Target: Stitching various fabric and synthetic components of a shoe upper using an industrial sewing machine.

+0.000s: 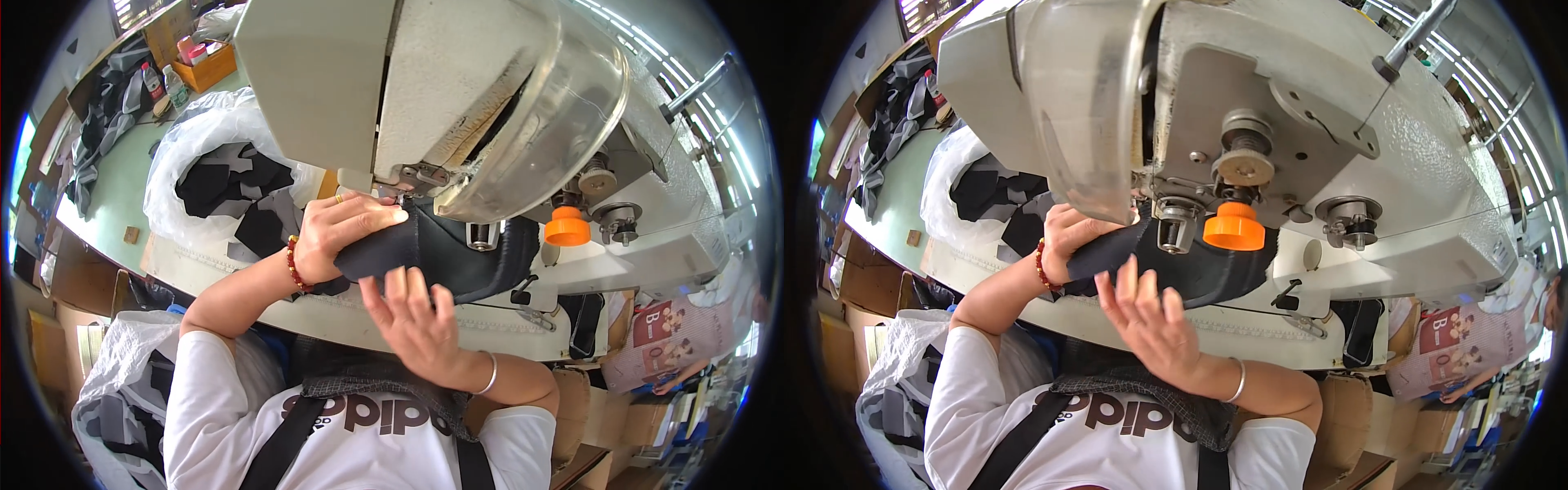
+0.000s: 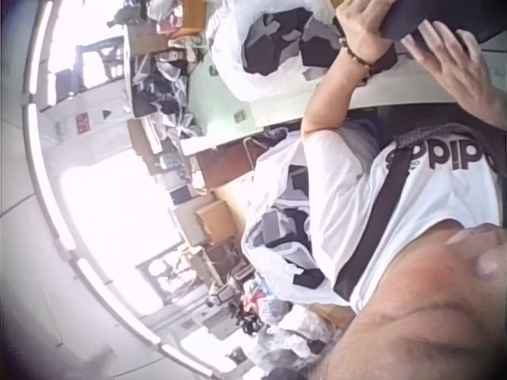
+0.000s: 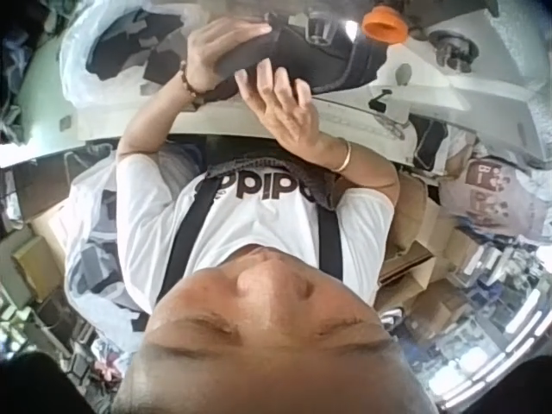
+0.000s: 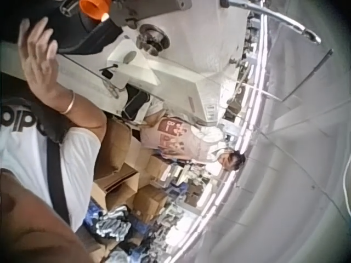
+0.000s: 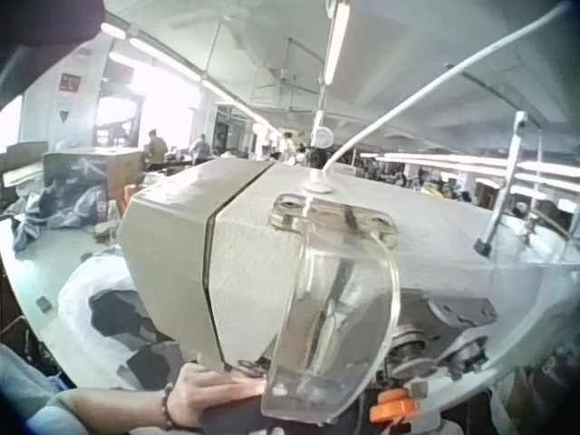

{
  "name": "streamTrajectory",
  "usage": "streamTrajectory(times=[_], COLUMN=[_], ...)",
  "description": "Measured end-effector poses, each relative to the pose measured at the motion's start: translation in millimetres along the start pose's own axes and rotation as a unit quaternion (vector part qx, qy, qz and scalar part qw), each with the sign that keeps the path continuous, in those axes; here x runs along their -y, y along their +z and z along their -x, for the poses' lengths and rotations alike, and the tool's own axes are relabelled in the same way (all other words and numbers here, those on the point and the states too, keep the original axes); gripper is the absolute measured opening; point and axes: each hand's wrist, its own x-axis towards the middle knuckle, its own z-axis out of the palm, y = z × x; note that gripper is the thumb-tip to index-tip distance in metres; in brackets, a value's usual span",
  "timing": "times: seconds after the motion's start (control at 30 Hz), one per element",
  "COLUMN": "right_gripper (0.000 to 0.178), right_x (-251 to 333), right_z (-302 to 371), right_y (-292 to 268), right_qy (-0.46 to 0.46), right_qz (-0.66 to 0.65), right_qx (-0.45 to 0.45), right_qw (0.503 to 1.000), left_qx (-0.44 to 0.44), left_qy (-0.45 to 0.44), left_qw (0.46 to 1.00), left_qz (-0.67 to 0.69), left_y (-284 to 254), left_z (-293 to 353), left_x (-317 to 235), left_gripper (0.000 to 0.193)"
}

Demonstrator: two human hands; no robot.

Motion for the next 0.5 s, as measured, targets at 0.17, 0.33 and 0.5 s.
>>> streamTrajectory(times=[0.17, 0.33, 0.5], right_gripper=[0.032, 0.02, 0.026], right_x=[-33.2, -58.7, -79.2], right_z=[1.4, -5.0, -10.2], right_y=[8.1, 0.6, -11.6], right_qy=[0.04, -0.001, -0.032], right_qz=[-0.032, -0.129, -0.201], right_qx=[-0.04, -0.028, 0.039], right_qw=[0.998, 0.991, 0.978], left_qx=[0.035, 0.044, 0.097], left_qy=[-0.047, -0.128, -0.15], left_qw=[0.995, 0.962, 0.937], left_qz=[0.079, 0.238, 0.299], left_y=[-10.5, -14.0, -27.1], left_z=[4.2, 5.8, 1.0], left_x=[7.6, 14.8, 31.9], left_gripper=[0.047, 0.051, 0.048])
